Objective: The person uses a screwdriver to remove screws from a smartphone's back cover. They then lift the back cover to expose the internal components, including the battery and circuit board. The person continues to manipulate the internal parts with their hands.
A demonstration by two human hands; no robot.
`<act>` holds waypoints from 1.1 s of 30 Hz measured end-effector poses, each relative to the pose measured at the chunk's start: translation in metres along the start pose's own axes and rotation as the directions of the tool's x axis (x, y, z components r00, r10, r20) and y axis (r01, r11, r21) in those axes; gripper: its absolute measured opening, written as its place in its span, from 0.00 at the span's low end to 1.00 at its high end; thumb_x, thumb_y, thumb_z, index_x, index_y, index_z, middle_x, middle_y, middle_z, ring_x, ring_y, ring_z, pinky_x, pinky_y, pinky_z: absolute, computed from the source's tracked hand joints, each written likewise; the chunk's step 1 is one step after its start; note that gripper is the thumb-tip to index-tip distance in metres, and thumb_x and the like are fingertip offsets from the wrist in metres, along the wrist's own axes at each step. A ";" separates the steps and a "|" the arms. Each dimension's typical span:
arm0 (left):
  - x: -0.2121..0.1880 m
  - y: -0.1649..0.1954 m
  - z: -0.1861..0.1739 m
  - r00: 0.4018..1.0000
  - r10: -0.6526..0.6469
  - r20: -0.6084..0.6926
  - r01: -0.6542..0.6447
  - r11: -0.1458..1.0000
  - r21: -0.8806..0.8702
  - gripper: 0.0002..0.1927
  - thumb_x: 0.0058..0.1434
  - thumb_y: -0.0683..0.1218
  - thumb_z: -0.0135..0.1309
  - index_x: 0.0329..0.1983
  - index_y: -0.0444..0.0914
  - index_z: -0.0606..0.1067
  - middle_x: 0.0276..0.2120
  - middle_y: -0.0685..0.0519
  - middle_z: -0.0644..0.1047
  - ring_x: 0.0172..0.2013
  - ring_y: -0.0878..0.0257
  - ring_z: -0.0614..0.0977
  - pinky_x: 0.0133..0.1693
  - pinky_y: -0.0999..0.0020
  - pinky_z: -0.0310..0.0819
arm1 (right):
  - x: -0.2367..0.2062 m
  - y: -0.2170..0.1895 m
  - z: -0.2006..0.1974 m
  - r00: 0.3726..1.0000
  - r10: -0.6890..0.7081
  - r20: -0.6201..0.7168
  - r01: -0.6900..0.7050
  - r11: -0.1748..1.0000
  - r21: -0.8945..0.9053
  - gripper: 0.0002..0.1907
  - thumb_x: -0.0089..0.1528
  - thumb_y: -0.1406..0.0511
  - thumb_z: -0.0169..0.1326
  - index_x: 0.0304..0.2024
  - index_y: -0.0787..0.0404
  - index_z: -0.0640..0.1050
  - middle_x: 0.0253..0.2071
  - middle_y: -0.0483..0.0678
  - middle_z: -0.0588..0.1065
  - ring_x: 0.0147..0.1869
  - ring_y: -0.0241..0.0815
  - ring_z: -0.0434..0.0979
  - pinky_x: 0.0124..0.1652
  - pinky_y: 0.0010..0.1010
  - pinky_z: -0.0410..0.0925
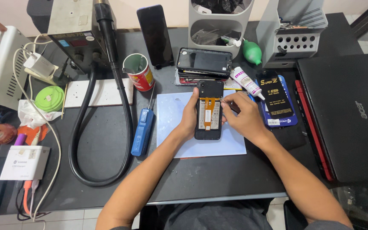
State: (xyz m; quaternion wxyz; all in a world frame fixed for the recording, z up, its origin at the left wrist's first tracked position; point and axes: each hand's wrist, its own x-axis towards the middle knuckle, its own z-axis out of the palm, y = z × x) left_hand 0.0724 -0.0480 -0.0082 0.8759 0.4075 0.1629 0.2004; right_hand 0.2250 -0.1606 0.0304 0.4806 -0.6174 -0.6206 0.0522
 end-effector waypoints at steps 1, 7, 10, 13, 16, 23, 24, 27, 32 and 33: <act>0.000 0.000 0.000 1.000 -0.003 -0.002 0.003 1.000 0.005 0.47 0.70 0.75 0.23 0.56 0.31 0.73 0.38 0.41 0.81 0.35 0.52 0.85 0.40 0.58 0.83 | 0.000 0.000 0.000 1.000 -0.015 -0.006 0.015 1.000 -0.005 0.06 0.64 0.69 0.59 0.40 0.68 0.77 0.37 0.52 0.76 0.40 0.45 0.78 0.39 0.33 0.71; -0.001 0.002 0.002 1.000 -0.008 -0.018 0.009 1.000 0.026 0.47 0.69 0.75 0.22 0.56 0.32 0.73 0.38 0.41 0.81 0.35 0.52 0.86 0.39 0.59 0.83 | -0.001 0.004 0.001 0.999 0.051 0.017 -0.051 0.998 0.022 0.07 0.64 0.69 0.59 0.41 0.68 0.78 0.36 0.51 0.77 0.35 0.42 0.78 0.35 0.31 0.70; -0.001 0.001 0.003 1.000 -0.003 -0.006 0.003 1.000 0.027 0.47 0.69 0.75 0.22 0.56 0.31 0.73 0.39 0.41 0.81 0.35 0.52 0.86 0.40 0.59 0.83 | 0.000 0.005 0.001 1.000 0.026 0.006 -0.026 1.000 0.004 0.07 0.64 0.69 0.59 0.42 0.68 0.78 0.36 0.51 0.78 0.35 0.41 0.79 0.35 0.30 0.70; 0.000 0.001 0.001 1.000 0.002 -0.007 -0.002 1.000 0.023 0.46 0.69 0.74 0.22 0.57 0.32 0.72 0.40 0.42 0.80 0.35 0.52 0.86 0.40 0.59 0.83 | 0.000 0.006 0.001 1.000 0.025 0.006 -0.025 0.999 0.024 0.07 0.64 0.69 0.59 0.42 0.68 0.78 0.36 0.51 0.78 0.36 0.40 0.79 0.35 0.30 0.71; 0.000 0.000 0.000 1.000 -0.001 -0.010 0.001 1.000 0.028 0.46 0.69 0.75 0.23 0.56 0.32 0.72 0.40 0.41 0.80 0.35 0.51 0.86 0.40 0.59 0.83 | -0.001 0.007 0.002 0.999 0.043 0.004 -0.044 0.999 0.032 0.07 0.63 0.69 0.60 0.41 0.68 0.79 0.36 0.51 0.79 0.35 0.38 0.80 0.34 0.29 0.71; 0.003 -0.001 -0.003 1.000 -0.020 -0.001 0.020 1.000 -0.016 0.48 0.69 0.75 0.23 0.59 0.31 0.72 0.43 0.42 0.80 0.37 0.50 0.86 0.41 0.56 0.84 | -0.001 0.019 0.003 0.970 0.235 0.068 -0.242 0.962 0.125 0.08 0.64 0.67 0.60 0.43 0.65 0.80 0.35 0.49 0.82 0.38 0.34 0.83 0.35 0.25 0.71; 0.003 -0.001 -0.003 1.000 -0.024 0.004 0.024 0.999 -0.029 0.48 0.69 0.75 0.24 0.60 0.30 0.72 0.43 0.42 0.80 0.37 0.49 0.86 0.42 0.56 0.84 | -0.002 0.021 0.003 0.956 0.280 0.086 -0.290 0.948 0.131 0.08 0.64 0.67 0.60 0.43 0.65 0.81 0.35 0.49 0.83 0.38 0.34 0.82 0.35 0.25 0.70; 0.004 -0.002 -0.004 0.998 -0.058 -0.022 0.056 0.997 -0.047 0.48 0.68 0.75 0.24 0.60 0.30 0.71 0.43 0.42 0.80 0.37 0.49 0.86 0.42 0.55 0.84 | -0.001 0.027 0.003 0.946 0.294 0.136 -0.323 0.887 0.329 0.08 0.64 0.67 0.59 0.44 0.65 0.79 0.37 0.48 0.81 0.40 0.32 0.81 0.39 0.22 0.73; 0.004 -0.001 -0.003 0.999 -0.035 -0.003 0.035 0.999 -0.031 0.48 0.68 0.75 0.24 0.59 0.30 0.72 0.43 0.42 0.80 0.37 0.50 0.86 0.41 0.56 0.84 | -0.003 0.022 0.006 0.961 0.262 0.087 -0.275 0.939 0.208 0.07 0.64 0.67 0.59 0.43 0.65 0.80 0.36 0.47 0.81 0.39 0.31 0.82 0.36 0.23 0.74; 0.004 -0.001 -0.003 1.000 -0.024 0.001 0.024 0.999 -0.023 0.48 0.68 0.75 0.24 0.59 0.30 0.72 0.42 0.43 0.80 0.36 0.50 0.86 0.40 0.57 0.84 | -0.004 0.019 0.007 0.963 0.259 0.073 -0.268 0.948 0.171 0.07 0.64 0.67 0.59 0.43 0.65 0.79 0.36 0.47 0.81 0.38 0.31 0.83 0.35 0.23 0.74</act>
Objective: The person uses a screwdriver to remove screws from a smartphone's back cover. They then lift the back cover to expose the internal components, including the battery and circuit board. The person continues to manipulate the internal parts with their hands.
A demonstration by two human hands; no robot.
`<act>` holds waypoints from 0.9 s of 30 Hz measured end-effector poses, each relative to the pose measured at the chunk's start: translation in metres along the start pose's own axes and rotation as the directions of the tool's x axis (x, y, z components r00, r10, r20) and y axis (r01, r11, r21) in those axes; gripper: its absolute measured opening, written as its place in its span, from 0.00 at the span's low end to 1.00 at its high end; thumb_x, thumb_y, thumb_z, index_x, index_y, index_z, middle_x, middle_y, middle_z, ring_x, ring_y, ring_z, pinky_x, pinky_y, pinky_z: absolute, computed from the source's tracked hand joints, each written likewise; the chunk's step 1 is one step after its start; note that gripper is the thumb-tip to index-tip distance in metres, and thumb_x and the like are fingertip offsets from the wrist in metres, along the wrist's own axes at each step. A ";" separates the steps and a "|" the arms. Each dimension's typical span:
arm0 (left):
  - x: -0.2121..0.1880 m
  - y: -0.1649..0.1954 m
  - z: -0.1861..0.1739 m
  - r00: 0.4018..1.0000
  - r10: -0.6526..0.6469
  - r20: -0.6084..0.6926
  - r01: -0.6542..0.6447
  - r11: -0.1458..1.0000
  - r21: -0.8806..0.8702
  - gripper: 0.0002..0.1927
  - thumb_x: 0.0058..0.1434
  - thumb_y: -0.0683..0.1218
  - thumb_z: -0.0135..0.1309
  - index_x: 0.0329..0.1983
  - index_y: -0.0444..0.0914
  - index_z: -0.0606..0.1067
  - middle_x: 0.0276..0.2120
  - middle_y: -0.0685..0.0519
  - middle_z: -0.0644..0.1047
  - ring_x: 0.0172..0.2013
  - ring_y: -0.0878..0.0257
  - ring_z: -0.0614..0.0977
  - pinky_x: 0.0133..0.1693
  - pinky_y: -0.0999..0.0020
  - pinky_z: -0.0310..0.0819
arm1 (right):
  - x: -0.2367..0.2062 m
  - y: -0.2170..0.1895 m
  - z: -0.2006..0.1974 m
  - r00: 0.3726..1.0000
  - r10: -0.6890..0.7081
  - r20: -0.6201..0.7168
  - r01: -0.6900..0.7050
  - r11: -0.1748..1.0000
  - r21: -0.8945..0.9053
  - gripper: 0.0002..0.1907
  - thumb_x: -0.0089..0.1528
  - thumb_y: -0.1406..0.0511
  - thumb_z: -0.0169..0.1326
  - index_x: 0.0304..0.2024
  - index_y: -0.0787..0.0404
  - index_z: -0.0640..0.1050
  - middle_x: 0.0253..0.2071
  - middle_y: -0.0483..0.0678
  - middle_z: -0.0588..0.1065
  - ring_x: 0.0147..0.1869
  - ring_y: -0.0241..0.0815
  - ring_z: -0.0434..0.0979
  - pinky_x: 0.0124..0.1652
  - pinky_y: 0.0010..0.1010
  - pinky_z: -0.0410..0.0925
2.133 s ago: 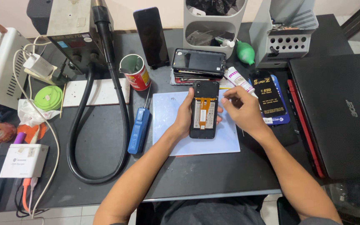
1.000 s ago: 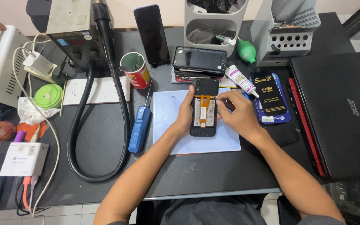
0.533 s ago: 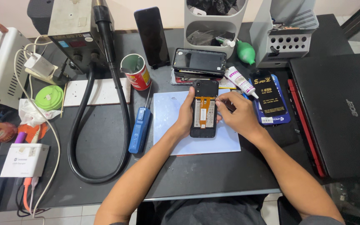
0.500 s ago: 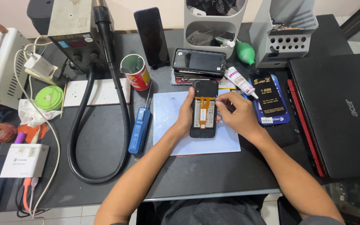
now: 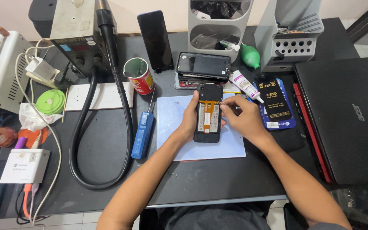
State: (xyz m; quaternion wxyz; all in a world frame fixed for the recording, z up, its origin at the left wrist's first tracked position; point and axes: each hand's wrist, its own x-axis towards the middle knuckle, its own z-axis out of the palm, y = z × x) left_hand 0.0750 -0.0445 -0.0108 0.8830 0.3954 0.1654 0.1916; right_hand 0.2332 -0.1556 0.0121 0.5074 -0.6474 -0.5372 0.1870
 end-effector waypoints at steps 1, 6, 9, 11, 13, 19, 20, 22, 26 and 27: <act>0.000 0.000 0.001 1.000 0.002 -0.008 -0.001 1.000 0.013 0.47 0.68 0.75 0.24 0.58 0.31 0.72 0.41 0.42 0.80 0.36 0.50 0.86 0.40 0.58 0.83 | -0.001 -0.002 0.000 0.999 -0.040 -0.015 0.040 0.998 -0.038 0.07 0.64 0.68 0.60 0.42 0.66 0.79 0.35 0.47 0.80 0.36 0.32 0.81 0.34 0.24 0.72; -0.002 0.002 0.003 0.998 -0.013 -0.056 0.015 0.999 0.028 0.46 0.68 0.75 0.25 0.55 0.32 0.73 0.38 0.43 0.81 0.33 0.54 0.85 0.36 0.60 0.83 | -0.002 -0.010 0.005 0.964 -0.256 -0.073 0.244 0.959 -0.143 0.06 0.64 0.70 0.60 0.42 0.67 0.78 0.35 0.50 0.76 0.34 0.37 0.78 0.31 0.28 0.70; -0.002 0.001 0.004 0.998 0.005 -0.056 -0.004 0.999 0.033 0.46 0.69 0.75 0.26 0.55 0.32 0.73 0.37 0.43 0.81 0.32 0.54 0.85 0.36 0.61 0.83 | -0.004 -0.011 0.009 0.963 -0.256 -0.088 0.244 0.961 -0.133 0.05 0.64 0.71 0.59 0.42 0.67 0.78 0.34 0.51 0.75 0.33 0.41 0.78 0.31 0.29 0.71; -0.002 0.001 0.003 0.998 0.012 -0.062 -0.010 0.999 0.039 0.45 0.69 0.75 0.26 0.55 0.32 0.73 0.37 0.43 0.81 0.32 0.55 0.85 0.35 0.61 0.83 | -0.003 -0.011 0.011 0.940 -0.326 -0.102 0.302 0.932 -0.199 0.05 0.63 0.73 0.60 0.41 0.67 0.78 0.34 0.52 0.75 0.35 0.45 0.77 0.34 0.33 0.70; -0.002 0.000 0.002 0.998 0.017 -0.062 -0.014 0.999 0.048 0.45 0.69 0.76 0.26 0.54 0.32 0.74 0.36 0.44 0.81 0.32 0.56 0.85 0.35 0.62 0.82 | -0.003 -0.013 0.012 0.920 -0.378 -0.105 0.343 0.906 -0.249 0.05 0.62 0.74 0.60 0.40 0.68 0.78 0.34 0.52 0.76 0.37 0.49 0.76 0.36 0.35 0.69; 0.000 -0.003 -0.002 0.990 0.012 -0.143 -0.001 0.997 0.072 0.44 0.68 0.75 0.29 0.54 0.33 0.74 0.37 0.44 0.81 0.33 0.56 0.85 0.37 0.62 0.83 | -0.005 -0.018 0.013 0.871 -0.483 -0.093 0.422 0.832 -0.361 0.06 0.60 0.76 0.59 0.40 0.68 0.77 0.37 0.53 0.76 0.41 0.54 0.76 0.41 0.40 0.69; 0.000 -0.004 -0.002 0.988 0.024 -0.152 -0.013 0.997 0.075 0.43 0.69 0.74 0.29 0.55 0.33 0.74 0.38 0.44 0.81 0.34 0.56 0.85 0.38 0.62 0.83 | -0.005 -0.018 0.014 0.865 -0.493 -0.097 0.426 0.822 -0.378 0.07 0.60 0.76 0.59 0.41 0.68 0.77 0.37 0.53 0.76 0.41 0.54 0.76 0.41 0.40 0.69; 0.001 -0.003 -0.002 0.988 0.036 -0.153 -0.025 0.997 0.071 0.43 0.69 0.74 0.29 0.56 0.33 0.74 0.38 0.44 0.81 0.35 0.56 0.85 0.39 0.61 0.83 | -0.004 -0.017 0.015 0.867 -0.488 -0.099 0.420 0.824 -0.379 0.06 0.61 0.75 0.59 0.40 0.68 0.77 0.36 0.54 0.76 0.41 0.53 0.76 0.40 0.39 0.69; -0.002 -0.002 -0.001 0.997 0.029 -0.070 -0.028 1.000 0.004 0.45 0.69 0.75 0.25 0.55 0.33 0.74 0.37 0.42 0.81 0.32 0.53 0.85 0.37 0.59 0.82 | -0.002 -0.013 0.010 0.935 -0.342 -0.094 0.318 0.926 -0.202 0.05 0.63 0.73 0.59 0.40 0.68 0.77 0.35 0.52 0.76 0.37 0.46 0.80 0.37 0.33 0.72; -0.002 -0.001 0.000 0.999 0.029 -0.031 -0.029 0.999 -0.020 0.46 0.69 0.75 0.24 0.55 0.33 0.74 0.36 0.42 0.81 0.32 0.53 0.85 0.37 0.59 0.82 | -0.001 -0.012 0.009 0.954 -0.287 -0.090 0.274 0.953 -0.131 0.05 0.64 0.72 0.59 0.40 0.68 0.77 0.35 0.52 0.76 0.36 0.42 0.81 0.36 0.30 0.73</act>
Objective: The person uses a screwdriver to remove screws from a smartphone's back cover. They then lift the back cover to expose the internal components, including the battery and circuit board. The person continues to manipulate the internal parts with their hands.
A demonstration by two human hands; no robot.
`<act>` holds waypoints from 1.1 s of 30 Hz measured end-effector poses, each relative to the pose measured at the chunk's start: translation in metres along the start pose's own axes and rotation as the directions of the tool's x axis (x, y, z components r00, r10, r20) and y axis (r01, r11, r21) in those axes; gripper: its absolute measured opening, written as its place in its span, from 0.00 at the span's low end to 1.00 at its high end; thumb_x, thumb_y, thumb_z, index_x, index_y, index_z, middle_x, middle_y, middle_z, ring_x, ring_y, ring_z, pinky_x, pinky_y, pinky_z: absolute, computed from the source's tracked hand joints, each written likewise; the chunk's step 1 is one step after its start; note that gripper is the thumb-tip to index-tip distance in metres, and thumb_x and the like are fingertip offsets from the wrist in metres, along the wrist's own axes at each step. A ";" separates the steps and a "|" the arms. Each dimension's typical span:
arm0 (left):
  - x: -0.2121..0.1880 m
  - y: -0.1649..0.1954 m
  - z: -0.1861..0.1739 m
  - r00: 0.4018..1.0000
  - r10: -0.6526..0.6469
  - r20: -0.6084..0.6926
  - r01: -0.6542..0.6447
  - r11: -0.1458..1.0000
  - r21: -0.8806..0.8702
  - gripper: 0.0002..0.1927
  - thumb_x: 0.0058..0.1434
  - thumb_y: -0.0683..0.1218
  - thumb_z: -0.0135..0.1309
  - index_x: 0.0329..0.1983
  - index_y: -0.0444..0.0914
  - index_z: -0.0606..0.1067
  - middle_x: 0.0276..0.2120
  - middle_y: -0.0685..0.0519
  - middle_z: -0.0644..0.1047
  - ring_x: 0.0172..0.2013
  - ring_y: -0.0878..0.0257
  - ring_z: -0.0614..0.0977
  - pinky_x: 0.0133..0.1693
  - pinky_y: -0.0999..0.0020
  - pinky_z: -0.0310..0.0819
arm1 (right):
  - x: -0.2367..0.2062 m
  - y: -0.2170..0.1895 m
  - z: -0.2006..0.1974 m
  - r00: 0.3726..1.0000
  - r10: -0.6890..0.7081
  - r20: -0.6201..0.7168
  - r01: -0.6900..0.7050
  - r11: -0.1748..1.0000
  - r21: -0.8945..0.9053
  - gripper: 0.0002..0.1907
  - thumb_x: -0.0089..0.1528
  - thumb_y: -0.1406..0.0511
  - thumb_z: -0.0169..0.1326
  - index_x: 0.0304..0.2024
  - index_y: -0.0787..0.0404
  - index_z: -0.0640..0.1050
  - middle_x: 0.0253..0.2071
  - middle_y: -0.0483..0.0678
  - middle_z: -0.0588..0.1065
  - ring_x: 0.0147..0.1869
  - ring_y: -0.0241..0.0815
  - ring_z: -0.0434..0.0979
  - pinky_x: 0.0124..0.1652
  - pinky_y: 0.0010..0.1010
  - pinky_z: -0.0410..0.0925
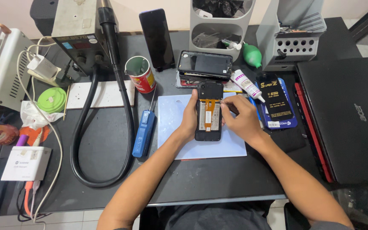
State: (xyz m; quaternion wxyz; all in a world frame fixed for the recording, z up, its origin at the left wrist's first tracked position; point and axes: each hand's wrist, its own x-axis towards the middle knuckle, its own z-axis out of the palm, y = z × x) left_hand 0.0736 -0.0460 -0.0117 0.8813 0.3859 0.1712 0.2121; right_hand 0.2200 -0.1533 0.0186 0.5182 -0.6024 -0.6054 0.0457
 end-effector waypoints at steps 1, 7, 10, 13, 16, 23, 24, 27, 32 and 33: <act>0.000 0.001 0.001 1.000 0.010 0.018 -0.010 1.000 0.007 0.45 0.70 0.74 0.23 0.56 0.32 0.73 0.37 0.41 0.81 0.33 0.52 0.85 0.38 0.58 0.82 | 0.000 0.001 -0.001 1.000 -0.007 -0.006 0.007 1.000 0.006 0.05 0.64 0.72 0.58 0.40 0.68 0.77 0.35 0.51 0.76 0.36 0.41 0.81 0.36 0.29 0.73; -0.003 0.005 0.004 0.997 0.021 0.079 -0.015 0.998 -0.068 0.41 0.73 0.68 0.22 0.60 0.31 0.70 0.41 0.38 0.80 0.36 0.46 0.85 0.41 0.53 0.82 | -0.001 0.007 -0.006 0.994 0.111 0.001 -0.110 0.992 0.054 0.05 0.65 0.70 0.58 0.40 0.67 0.78 0.33 0.48 0.78 0.33 0.33 0.78 0.33 0.25 0.70; -0.004 0.007 0.006 0.995 0.016 0.097 -0.008 0.996 -0.089 0.39 0.73 0.66 0.21 0.63 0.31 0.69 0.42 0.35 0.79 0.38 0.43 0.84 0.43 0.52 0.82 | -0.002 0.014 -0.009 0.975 0.223 0.020 -0.223 0.959 0.176 0.05 0.66 0.69 0.58 0.42 0.67 0.78 0.32 0.45 0.76 0.34 0.29 0.74 0.34 0.22 0.67; -0.006 0.011 0.006 0.996 -0.007 0.090 0.015 0.997 -0.080 0.39 0.72 0.64 0.20 0.63 0.31 0.68 0.44 0.33 0.79 0.40 0.41 0.84 0.45 0.50 0.82 | 0.002 0.024 -0.013 0.966 0.259 0.020 -0.257 0.939 0.228 0.05 0.67 0.70 0.58 0.43 0.68 0.80 0.35 0.44 0.75 0.36 0.28 0.71 0.35 0.21 0.65; -0.008 0.015 0.007 0.997 -0.031 0.073 0.038 0.995 -0.090 0.40 0.72 0.64 0.20 0.63 0.29 0.67 0.45 0.31 0.79 0.40 0.40 0.84 0.45 0.49 0.82 | 0.004 0.033 -0.018 0.950 0.302 0.073 -0.310 0.904 0.293 0.07 0.66 0.70 0.59 0.45 0.67 0.80 0.35 0.43 0.76 0.38 0.27 0.72 0.37 0.19 0.65; -0.009 0.020 0.008 0.994 -0.086 0.070 0.094 0.989 -0.118 0.40 0.71 0.64 0.21 0.65 0.30 0.67 0.46 0.31 0.79 0.40 0.41 0.84 0.45 0.49 0.82 | 0.006 0.037 -0.026 0.929 0.282 0.241 -0.361 0.838 0.408 0.12 0.64 0.71 0.59 0.50 0.69 0.80 0.40 0.44 0.78 0.44 0.29 0.75 0.45 0.22 0.69; -0.009 0.020 0.008 0.992 -0.093 0.081 0.102 0.987 -0.127 0.39 0.71 0.64 0.21 0.66 0.31 0.66 0.46 0.31 0.79 0.40 0.41 0.84 0.45 0.49 0.82 | 0.006 0.036 -0.025 0.927 0.275 0.256 -0.363 0.831 0.422 0.13 0.64 0.71 0.59 0.51 0.69 0.81 0.40 0.45 0.78 0.45 0.30 0.75 0.46 0.22 0.69; -0.009 0.020 0.008 0.993 -0.079 0.083 0.088 0.990 -0.108 0.40 0.71 0.64 0.21 0.66 0.30 0.66 0.46 0.31 0.79 0.40 0.41 0.84 0.45 0.48 0.82 | 0.006 0.034 -0.025 0.914 0.310 0.262 -0.396 0.826 0.402 0.13 0.64 0.71 0.59 0.51 0.69 0.80 0.40 0.45 0.79 0.44 0.30 0.76 0.45 0.23 0.70; -0.009 0.018 0.007 0.994 -0.077 0.081 0.085 0.992 -0.095 0.39 0.71 0.64 0.22 0.67 0.32 0.66 0.46 0.30 0.79 0.41 0.40 0.84 0.46 0.48 0.82 | 0.008 0.032 -0.026 0.916 0.314 0.252 -0.394 0.827 0.402 0.13 0.63 0.71 0.60 0.51 0.68 0.81 0.42 0.46 0.80 0.45 0.31 0.77 0.46 0.23 0.70; -0.008 0.018 0.008 0.994 -0.081 0.077 0.088 0.991 -0.097 0.38 0.71 0.64 0.23 0.67 0.32 0.66 0.46 0.31 0.79 0.41 0.40 0.84 0.46 0.48 0.82 | 0.009 0.032 -0.027 0.917 0.316 0.244 -0.392 0.829 0.398 0.13 0.63 0.71 0.60 0.51 0.68 0.81 0.41 0.47 0.80 0.45 0.31 0.77 0.45 0.23 0.70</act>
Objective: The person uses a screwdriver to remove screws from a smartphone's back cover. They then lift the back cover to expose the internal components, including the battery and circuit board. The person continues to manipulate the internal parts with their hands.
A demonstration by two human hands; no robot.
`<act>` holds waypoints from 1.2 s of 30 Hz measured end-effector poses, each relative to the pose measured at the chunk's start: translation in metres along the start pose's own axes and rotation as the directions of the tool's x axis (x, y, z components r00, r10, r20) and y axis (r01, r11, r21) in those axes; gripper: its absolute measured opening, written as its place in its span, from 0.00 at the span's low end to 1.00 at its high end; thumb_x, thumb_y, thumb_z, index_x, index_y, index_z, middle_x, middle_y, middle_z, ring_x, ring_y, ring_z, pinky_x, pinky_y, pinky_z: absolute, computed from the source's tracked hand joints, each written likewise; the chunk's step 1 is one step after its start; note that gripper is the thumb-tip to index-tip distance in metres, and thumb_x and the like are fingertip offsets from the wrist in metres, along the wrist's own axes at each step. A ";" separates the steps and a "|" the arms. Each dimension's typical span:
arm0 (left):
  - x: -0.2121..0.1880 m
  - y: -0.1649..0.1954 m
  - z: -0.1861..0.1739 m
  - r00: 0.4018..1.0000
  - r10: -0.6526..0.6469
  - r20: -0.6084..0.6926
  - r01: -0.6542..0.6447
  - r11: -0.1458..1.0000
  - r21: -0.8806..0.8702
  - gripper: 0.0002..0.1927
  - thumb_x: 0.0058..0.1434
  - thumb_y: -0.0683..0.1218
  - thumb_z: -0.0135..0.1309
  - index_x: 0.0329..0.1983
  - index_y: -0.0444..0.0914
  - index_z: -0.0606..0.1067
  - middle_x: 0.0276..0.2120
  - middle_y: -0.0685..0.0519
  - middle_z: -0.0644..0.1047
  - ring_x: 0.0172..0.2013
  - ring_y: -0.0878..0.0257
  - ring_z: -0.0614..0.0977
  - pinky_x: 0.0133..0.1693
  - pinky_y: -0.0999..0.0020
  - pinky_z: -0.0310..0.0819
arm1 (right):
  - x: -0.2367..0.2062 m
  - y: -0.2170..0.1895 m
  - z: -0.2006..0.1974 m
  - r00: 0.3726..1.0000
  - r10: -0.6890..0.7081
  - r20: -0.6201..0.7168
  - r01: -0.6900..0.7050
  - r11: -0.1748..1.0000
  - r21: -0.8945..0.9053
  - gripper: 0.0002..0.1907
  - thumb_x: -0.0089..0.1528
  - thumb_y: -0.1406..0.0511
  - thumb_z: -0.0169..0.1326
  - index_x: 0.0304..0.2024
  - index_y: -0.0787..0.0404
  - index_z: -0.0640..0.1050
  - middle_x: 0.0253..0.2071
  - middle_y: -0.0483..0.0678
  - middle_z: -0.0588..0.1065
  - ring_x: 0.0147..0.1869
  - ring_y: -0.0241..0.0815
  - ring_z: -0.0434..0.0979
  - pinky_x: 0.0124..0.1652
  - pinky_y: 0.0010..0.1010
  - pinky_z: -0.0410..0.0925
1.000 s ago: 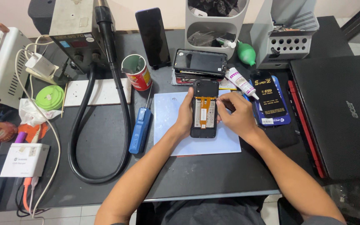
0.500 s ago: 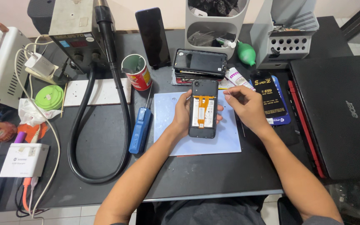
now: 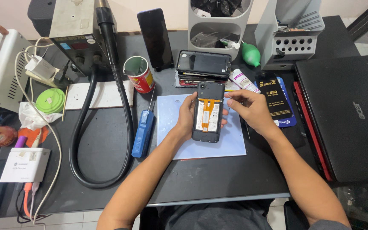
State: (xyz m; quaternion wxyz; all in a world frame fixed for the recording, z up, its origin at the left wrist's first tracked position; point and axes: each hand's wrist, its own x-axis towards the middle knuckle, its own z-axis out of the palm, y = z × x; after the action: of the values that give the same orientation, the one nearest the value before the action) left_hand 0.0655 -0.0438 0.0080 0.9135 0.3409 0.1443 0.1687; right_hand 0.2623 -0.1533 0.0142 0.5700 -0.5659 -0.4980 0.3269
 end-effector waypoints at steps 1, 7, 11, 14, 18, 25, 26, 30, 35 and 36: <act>0.000 -0.001 0.000 1.000 0.005 0.005 -0.005 1.000 0.005 0.38 0.71 0.64 0.23 0.67 0.32 0.66 0.46 0.31 0.79 0.41 0.40 0.84 0.46 0.48 0.82 | 0.000 -0.001 -0.001 1.000 -0.001 -0.001 0.001 1.000 -0.010 0.13 0.63 0.71 0.60 0.51 0.68 0.81 0.41 0.46 0.80 0.44 0.31 0.77 0.45 0.23 0.71; 0.001 -0.002 -0.003 1.000 0.022 0.022 -0.022 1.000 0.006 0.38 0.72 0.64 0.23 0.67 0.31 0.66 0.46 0.30 0.79 0.41 0.40 0.84 0.46 0.48 0.82 | -0.001 -0.004 -0.001 1.000 -0.005 -0.008 0.004 0.990 -0.140 0.10 0.63 0.69 0.61 0.46 0.66 0.83 0.37 0.45 0.81 0.39 0.28 0.76 0.38 0.21 0.69; 0.005 -0.006 -0.006 0.999 0.028 0.041 -0.028 1.000 0.007 0.38 0.72 0.64 0.23 0.66 0.32 0.67 0.46 0.30 0.79 0.41 0.40 0.84 0.46 0.48 0.82 | -0.001 -0.009 -0.004 1.000 0.020 -0.005 -0.020 0.976 -0.218 0.10 0.62 0.68 0.62 0.45 0.64 0.84 0.35 0.42 0.81 0.34 0.27 0.73 0.34 0.20 0.65; 0.008 -0.011 -0.009 0.998 0.037 0.041 -0.039 0.998 0.042 0.39 0.72 0.65 0.23 0.66 0.32 0.67 0.46 0.31 0.79 0.41 0.40 0.85 0.46 0.49 0.82 | -0.001 -0.014 -0.007 1.000 0.013 0.002 -0.012 0.959 -0.284 0.10 0.61 0.68 0.62 0.44 0.63 0.84 0.35 0.42 0.80 0.32 0.27 0.72 0.32 0.21 0.65; 0.011 -0.015 -0.011 0.999 0.043 0.033 -0.046 0.995 0.085 0.40 0.72 0.66 0.24 0.65 0.31 0.68 0.44 0.33 0.80 0.40 0.42 0.85 0.45 0.50 0.83 | -0.004 -0.019 -0.003 0.995 -0.103 -0.010 0.092 0.918 -0.386 0.09 0.60 0.68 0.62 0.43 0.64 0.84 0.35 0.44 0.80 0.32 0.28 0.73 0.32 0.21 0.66; 0.011 -0.017 -0.010 1.000 -0.024 -0.012 0.026 0.986 0.164 0.41 0.71 0.68 0.26 0.63 0.32 0.70 0.41 0.36 0.80 0.37 0.45 0.85 0.41 0.55 0.83 | -0.001 -0.029 -0.014 0.998 0.008 0.067 0.022 0.900 -0.434 0.08 0.59 0.67 0.63 0.39 0.64 0.85 0.31 0.44 0.81 0.32 0.32 0.74 0.33 0.26 0.66; 0.011 -0.016 -0.009 1.000 -0.023 -0.010 0.025 0.987 0.158 0.41 0.71 0.68 0.26 0.62 0.32 0.70 0.41 0.36 0.80 0.37 0.45 0.85 0.41 0.55 0.83 | -0.001 -0.030 -0.012 0.998 0.012 0.059 0.015 0.899 -0.437 0.08 0.59 0.67 0.63 0.39 0.65 0.85 0.31 0.45 0.80 0.31 0.33 0.74 0.32 0.27 0.66; 0.011 -0.014 -0.009 1.000 0.000 -0.015 0.002 0.993 0.119 0.41 0.71 0.68 0.25 0.61 0.30 0.71 0.40 0.36 0.81 0.37 0.44 0.86 0.42 0.54 0.83 | -0.005 -0.030 -0.001 0.976 -0.211 0.057 0.211 0.839 -0.501 0.06 0.60 0.69 0.61 0.39 0.66 0.82 0.33 0.49 0.78 0.34 0.38 0.79 0.37 0.29 0.70; 0.011 -0.013 -0.008 0.999 0.011 -0.048 -0.009 0.999 0.045 0.40 0.71 0.67 0.24 0.60 0.30 0.71 0.40 0.36 0.80 0.36 0.44 0.85 0.41 0.51 0.83 | -0.009 -0.028 0.015 0.884 -0.464 0.044 0.388 0.679 -0.624 0.05 0.60 0.73 0.60 0.39 0.65 0.80 0.38 0.50 0.78 0.41 0.47 0.80 0.40 0.33 0.72; 0.011 -0.014 -0.008 0.999 0.022 -0.044 -0.020 0.999 0.046 0.40 0.71 0.67 0.23 0.59 0.30 0.70 0.39 0.36 0.80 0.36 0.43 0.85 0.41 0.51 0.83 | -0.009 -0.027 0.017 0.864 -0.502 0.045 0.408 0.644 -0.647 0.05 0.60 0.74 0.60 0.39 0.65 0.80 0.38 0.50 0.78 0.42 0.47 0.80 0.39 0.34 0.72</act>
State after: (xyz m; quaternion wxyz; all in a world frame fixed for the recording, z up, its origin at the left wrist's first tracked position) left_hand 0.0754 -0.0441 -0.0089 0.9003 0.3593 0.1646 0.1826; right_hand 0.2382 -0.1597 0.0368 0.4405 -0.6018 -0.6639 -0.0557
